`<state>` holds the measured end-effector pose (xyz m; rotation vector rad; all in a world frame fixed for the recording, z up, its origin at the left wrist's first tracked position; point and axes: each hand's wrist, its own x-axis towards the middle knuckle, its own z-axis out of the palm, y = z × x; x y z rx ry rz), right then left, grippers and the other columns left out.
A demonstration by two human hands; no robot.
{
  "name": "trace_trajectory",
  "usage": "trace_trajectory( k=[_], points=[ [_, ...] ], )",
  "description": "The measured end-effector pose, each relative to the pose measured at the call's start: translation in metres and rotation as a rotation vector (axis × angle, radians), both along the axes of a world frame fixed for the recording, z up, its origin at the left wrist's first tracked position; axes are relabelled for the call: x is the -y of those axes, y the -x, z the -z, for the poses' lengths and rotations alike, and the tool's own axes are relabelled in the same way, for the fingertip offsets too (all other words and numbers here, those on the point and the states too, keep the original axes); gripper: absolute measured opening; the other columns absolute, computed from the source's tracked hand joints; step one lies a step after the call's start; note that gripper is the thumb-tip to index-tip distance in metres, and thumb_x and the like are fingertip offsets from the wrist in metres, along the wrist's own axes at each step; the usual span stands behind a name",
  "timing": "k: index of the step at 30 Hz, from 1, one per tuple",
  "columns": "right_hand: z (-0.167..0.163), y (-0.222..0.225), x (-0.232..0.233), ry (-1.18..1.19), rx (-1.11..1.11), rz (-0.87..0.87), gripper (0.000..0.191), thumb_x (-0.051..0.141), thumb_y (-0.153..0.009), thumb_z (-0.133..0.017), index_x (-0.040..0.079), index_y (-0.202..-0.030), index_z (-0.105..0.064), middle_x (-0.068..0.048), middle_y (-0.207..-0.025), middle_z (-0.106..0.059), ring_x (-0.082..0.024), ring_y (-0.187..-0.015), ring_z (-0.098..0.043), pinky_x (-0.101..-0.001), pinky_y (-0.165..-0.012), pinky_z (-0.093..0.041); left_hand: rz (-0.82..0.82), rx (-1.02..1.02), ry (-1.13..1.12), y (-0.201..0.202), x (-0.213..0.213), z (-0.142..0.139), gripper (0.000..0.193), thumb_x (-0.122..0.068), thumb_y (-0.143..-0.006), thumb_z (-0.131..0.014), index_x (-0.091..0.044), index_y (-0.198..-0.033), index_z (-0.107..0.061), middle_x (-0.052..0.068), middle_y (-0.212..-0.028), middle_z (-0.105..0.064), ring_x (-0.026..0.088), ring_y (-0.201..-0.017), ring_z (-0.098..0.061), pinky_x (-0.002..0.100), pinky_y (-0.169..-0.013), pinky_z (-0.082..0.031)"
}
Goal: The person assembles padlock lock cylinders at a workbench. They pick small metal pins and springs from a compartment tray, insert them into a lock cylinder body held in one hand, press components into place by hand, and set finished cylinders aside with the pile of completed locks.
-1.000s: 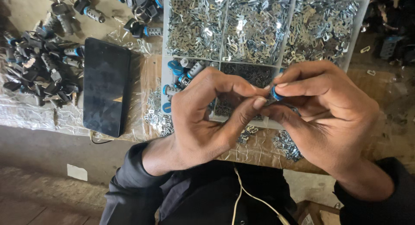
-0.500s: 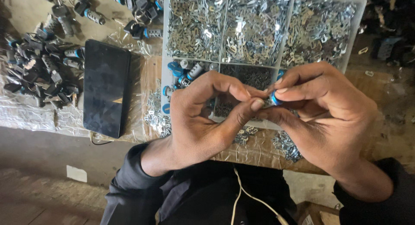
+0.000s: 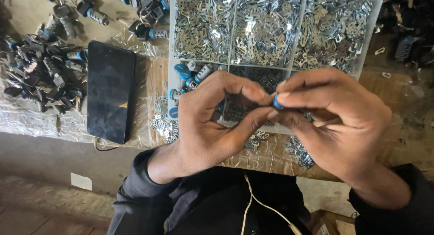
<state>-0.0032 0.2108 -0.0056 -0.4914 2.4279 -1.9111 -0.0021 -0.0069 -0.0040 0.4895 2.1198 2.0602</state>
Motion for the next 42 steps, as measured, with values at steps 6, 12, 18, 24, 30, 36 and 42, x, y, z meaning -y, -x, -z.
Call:
trace_trajectory(
  k=[6,12,18,24,30,36,42],
  points=[
    [-0.006,0.000,-0.002,-0.023,0.055,0.103,0.030,-0.006,-0.089,-0.077,-0.004,-0.116,-0.064,-0.019,-0.122,-0.069,-0.016,-0.098,-0.074,-0.0210,-0.077,-0.066,-0.082,-0.517,0.695,0.013,-0.011,-0.011,0.023,-0.006,-0.086,-0.087,-0.007,-0.104,-0.073,0.002,-0.093,-0.072,0.025,-0.080,-0.055,0.039,-0.074,-0.046],
    [-0.012,-0.002,0.000,-0.061,0.088,0.084,0.026,-0.007,-0.090,-0.075,-0.007,-0.113,-0.063,-0.022,-0.124,-0.066,-0.018,-0.100,-0.073,-0.0238,-0.080,-0.067,-0.122,-0.340,0.434,0.002,-0.006,-0.006,0.022,0.000,-0.099,-0.081,-0.008,-0.117,-0.071,0.001,-0.110,-0.074,0.016,-0.089,-0.064,0.028,-0.076,-0.053],
    [-0.003,-0.003,0.000,0.008,0.074,0.044,0.024,-0.009,-0.088,-0.075,-0.009,-0.108,-0.062,-0.022,-0.118,-0.066,-0.021,-0.101,-0.076,-0.0254,-0.082,-0.069,-0.113,-0.042,0.017,-0.005,-0.005,0.003,0.020,-0.005,-0.101,-0.076,-0.001,-0.117,-0.064,0.008,-0.111,-0.074,0.014,-0.102,-0.075,0.026,-0.082,-0.064],
    [0.002,-0.003,0.002,0.151,0.106,0.018,0.022,-0.008,-0.089,-0.073,-0.008,-0.108,-0.061,-0.020,-0.117,-0.065,-0.020,-0.101,-0.076,-0.0265,-0.084,-0.071,-0.118,-0.174,0.071,0.013,-0.015,-0.009,0.025,-0.007,-0.099,-0.080,-0.003,-0.117,-0.064,0.007,-0.111,-0.074,0.015,-0.102,-0.075,0.026,-0.086,-0.063],
    [-0.008,0.000,0.000,0.035,0.136,0.141,0.030,-0.008,-0.086,-0.075,-0.010,-0.111,-0.058,-0.022,-0.119,-0.064,-0.020,-0.101,-0.073,-0.0259,-0.085,-0.067,-0.085,-0.522,0.757,0.011,-0.014,-0.010,0.027,-0.008,-0.083,-0.085,-0.010,-0.108,-0.075,0.001,-0.095,-0.072,0.027,-0.084,-0.059,0.043,-0.077,-0.044],
    [-0.009,-0.003,-0.001,-0.003,0.116,0.080,0.027,-0.010,-0.090,-0.074,-0.009,-0.113,-0.060,-0.023,-0.125,-0.064,-0.018,-0.104,-0.073,-0.0251,-0.085,-0.068,-0.086,-0.217,0.369,0.005,-0.006,-0.005,0.023,-0.002,-0.096,-0.080,-0.008,-0.116,-0.070,0.001,-0.107,-0.072,0.016,-0.086,-0.061,0.030,-0.075,-0.053],
    [-0.005,-0.004,0.001,0.068,0.114,0.024,0.025,-0.013,-0.089,-0.073,-0.009,-0.110,-0.059,-0.022,-0.122,-0.063,-0.021,-0.105,-0.074,-0.0274,-0.087,-0.069,-0.053,-0.150,0.116,0.003,-0.002,-0.006,0.021,0.004,-0.101,-0.076,-0.005,-0.117,-0.069,0.005,-0.111,-0.074,0.013,-0.098,-0.071,0.026,-0.084,-0.061]
  ],
)
